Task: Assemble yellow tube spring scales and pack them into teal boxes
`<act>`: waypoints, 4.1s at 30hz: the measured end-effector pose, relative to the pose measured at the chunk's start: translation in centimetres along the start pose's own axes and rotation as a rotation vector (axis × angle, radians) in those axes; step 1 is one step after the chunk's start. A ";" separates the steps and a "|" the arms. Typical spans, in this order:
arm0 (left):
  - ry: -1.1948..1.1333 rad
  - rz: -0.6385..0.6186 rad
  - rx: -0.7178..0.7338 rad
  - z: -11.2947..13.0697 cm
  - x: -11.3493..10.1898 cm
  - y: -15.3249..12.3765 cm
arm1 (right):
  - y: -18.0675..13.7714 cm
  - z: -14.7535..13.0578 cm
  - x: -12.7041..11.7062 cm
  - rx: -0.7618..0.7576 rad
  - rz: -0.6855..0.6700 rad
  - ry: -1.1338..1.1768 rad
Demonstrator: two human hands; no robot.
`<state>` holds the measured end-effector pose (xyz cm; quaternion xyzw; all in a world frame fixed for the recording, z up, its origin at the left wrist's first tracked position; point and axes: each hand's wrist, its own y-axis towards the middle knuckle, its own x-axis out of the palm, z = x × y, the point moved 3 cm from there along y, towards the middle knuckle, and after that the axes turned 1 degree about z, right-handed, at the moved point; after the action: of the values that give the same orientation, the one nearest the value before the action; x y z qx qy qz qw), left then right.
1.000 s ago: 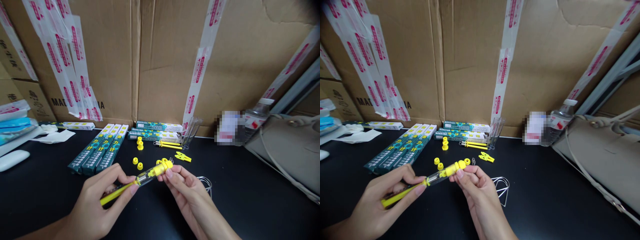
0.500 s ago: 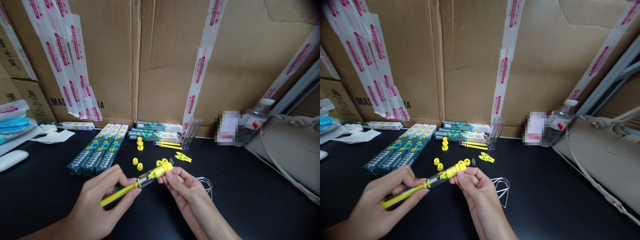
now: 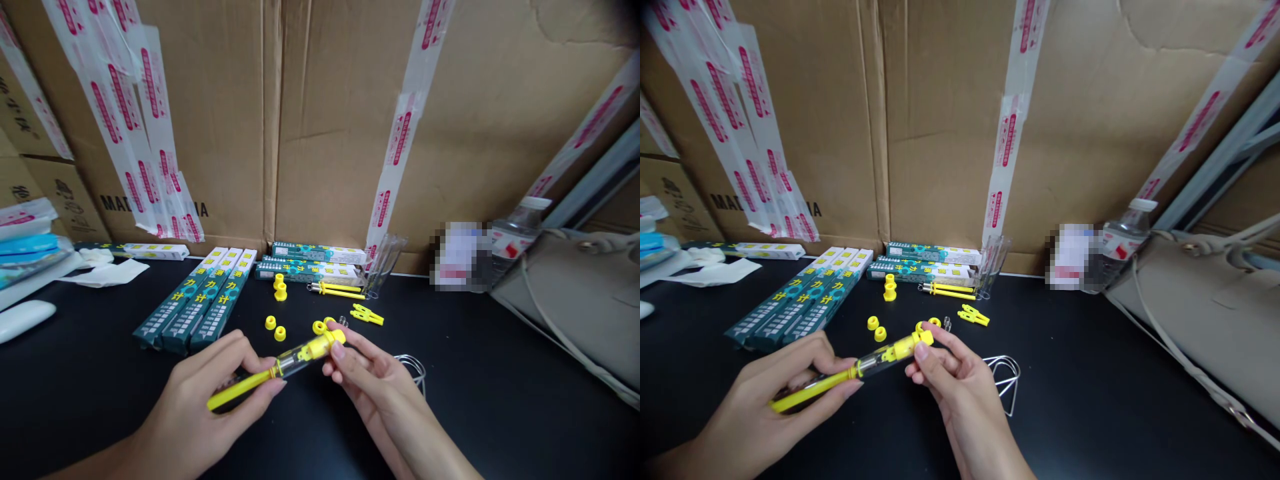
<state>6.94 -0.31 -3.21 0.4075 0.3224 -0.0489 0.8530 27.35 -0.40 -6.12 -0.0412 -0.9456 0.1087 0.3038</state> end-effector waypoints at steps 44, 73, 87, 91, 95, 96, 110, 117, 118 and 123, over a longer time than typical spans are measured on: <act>0.006 0.030 0.042 0.7 -0.1 0.2 | -0.5 0.2 0.5 -0.024 -0.041 0.030; -0.003 0.017 0.075 0.8 0.0 0.1 | 0.5 0.7 -0.4 -0.167 -0.096 -0.020; -0.028 -0.007 0.024 0.5 -0.1 0.2 | -0.6 0.1 0.5 -0.084 0.012 0.041; -0.024 -0.010 0.028 0.4 0.0 0.1 | -0.6 0.0 0.6 -0.085 0.002 0.055; -0.031 0.001 0.031 0.5 -0.1 0.1 | -0.7 -0.1 0.8 -0.055 -0.020 0.059; -0.032 0.005 0.031 0.5 -0.1 0.1 | -0.8 -0.1 0.8 -0.057 -0.023 0.063; -0.034 -0.004 0.043 0.8 -0.1 0.3 | -0.5 0.4 0.4 -0.071 -0.011 0.091; -0.047 -0.003 0.039 0.7 0.0 0.4 | -0.8 -0.1 0.8 -0.077 -0.029 0.084; -0.045 -0.003 0.038 0.7 -0.1 0.4 | -0.8 -0.1 0.8 -0.071 -0.035 0.085; -0.056 0.006 0.045 0.8 -0.1 0.5 | -0.6 -0.1 0.7 -0.016 -0.057 0.124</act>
<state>7.43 -0.56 -2.45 0.4259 0.2958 -0.0652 0.8525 26.82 -0.87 -5.47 -0.0235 -0.9266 0.0897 0.3645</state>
